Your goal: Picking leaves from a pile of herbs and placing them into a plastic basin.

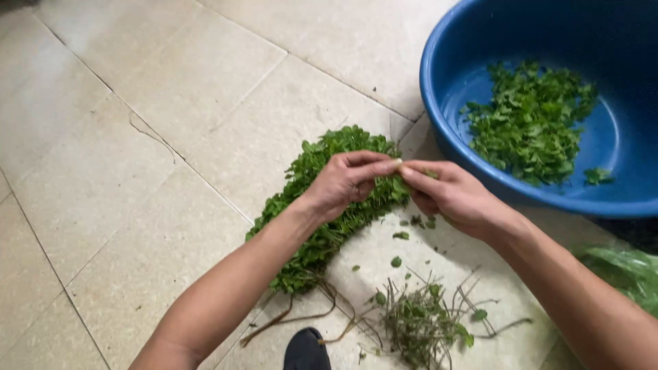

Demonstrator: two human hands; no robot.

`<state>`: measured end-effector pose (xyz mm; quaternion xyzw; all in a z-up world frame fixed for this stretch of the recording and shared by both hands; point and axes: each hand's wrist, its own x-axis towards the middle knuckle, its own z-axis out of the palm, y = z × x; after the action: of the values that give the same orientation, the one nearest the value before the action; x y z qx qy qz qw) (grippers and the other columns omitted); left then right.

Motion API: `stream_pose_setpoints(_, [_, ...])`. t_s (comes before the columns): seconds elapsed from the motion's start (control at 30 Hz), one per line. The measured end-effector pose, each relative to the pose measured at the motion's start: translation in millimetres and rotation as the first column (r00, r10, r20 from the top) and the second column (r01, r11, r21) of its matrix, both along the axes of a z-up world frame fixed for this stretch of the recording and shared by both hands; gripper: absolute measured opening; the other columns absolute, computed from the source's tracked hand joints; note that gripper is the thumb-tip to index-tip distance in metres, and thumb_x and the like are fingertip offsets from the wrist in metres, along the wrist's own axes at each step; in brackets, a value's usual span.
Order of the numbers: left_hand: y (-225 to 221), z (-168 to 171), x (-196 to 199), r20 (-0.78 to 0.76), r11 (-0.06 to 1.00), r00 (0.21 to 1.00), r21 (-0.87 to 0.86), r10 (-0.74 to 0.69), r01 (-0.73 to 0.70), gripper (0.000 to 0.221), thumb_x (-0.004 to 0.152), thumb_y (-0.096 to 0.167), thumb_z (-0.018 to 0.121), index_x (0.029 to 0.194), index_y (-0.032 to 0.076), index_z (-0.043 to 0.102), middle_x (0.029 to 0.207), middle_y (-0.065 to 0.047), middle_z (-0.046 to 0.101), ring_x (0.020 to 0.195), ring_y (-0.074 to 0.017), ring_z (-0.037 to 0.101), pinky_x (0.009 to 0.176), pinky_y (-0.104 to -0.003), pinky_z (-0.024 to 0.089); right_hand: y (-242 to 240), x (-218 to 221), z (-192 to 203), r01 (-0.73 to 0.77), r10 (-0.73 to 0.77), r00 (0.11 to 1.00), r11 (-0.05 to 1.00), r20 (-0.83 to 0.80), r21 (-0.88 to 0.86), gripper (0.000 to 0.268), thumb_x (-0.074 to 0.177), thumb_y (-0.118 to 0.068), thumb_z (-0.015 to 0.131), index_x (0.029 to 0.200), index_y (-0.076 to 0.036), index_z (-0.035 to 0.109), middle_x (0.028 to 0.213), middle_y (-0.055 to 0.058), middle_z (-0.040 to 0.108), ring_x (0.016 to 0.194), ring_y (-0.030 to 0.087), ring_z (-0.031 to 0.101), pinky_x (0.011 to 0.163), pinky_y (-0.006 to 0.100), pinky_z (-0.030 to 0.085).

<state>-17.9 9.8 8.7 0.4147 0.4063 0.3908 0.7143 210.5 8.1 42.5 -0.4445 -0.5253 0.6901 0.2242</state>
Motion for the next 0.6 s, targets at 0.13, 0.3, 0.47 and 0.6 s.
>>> stream_pose_setpoints(0.13, [-3,4,1,0.0,0.999,1.0,0.045,0.024,-0.024,0.02,0.093,0.019,0.077,0.108,0.007,0.078,0.078,-0.001,0.071,0.051,-0.0019,0.048,0.043,-0.018,0.035,-1,0,-11,0.01,-0.059,0.965,0.981,-0.254,-0.191,0.024,0.104,-0.02,0.051,0.117,-0.006,0.067,0.073,-0.004,0.046,0.057,0.008,0.033,0.051,0.025,0.028])
stream_pose_setpoints(0.3, [-7,1,7,-0.096,0.899,0.989,0.434,0.111,-0.059,0.016,0.096,0.02,0.077,0.108,0.009,0.078,0.093,-0.004,0.075,0.071,-0.0043,0.062,0.061,-0.019,0.051,1,-2,-5,0.013,-0.023,0.989,0.997,-0.143,-0.074,0.026,0.107,-0.024,0.051,0.11,-0.004,0.067,0.069,-0.004,0.04,0.057,0.008,0.03,0.052,0.025,0.028])
stream_pose_setpoints(0.47, [-22,-7,16,-0.358,0.668,0.901,0.736,0.246,0.111,0.012,0.099,0.021,0.073,0.105,0.012,0.077,0.1,-0.005,0.077,0.081,-0.0092,0.072,0.068,-0.023,0.062,4,8,-8,0.075,-0.072,0.985,0.997,0.159,-0.009,0.025,0.105,-0.027,0.051,0.105,-0.008,0.067,0.074,-0.001,0.049,0.061,0.009,0.039,0.055,0.026,0.034])
stream_pose_setpoints(0.6, [-52,-47,23,-0.499,0.741,0.866,0.564,-0.046,0.364,0.016,0.099,0.026,0.071,0.1,0.011,0.076,0.103,-0.008,0.077,0.089,-0.013,0.073,0.072,-0.028,0.063,19,36,-32,0.333,-0.363,0.928,0.908,-0.08,-0.256,0.02,0.107,-0.024,0.051,0.097,-0.008,0.059,0.085,0.001,0.056,0.067,0.01,0.046,0.058,0.026,0.039])
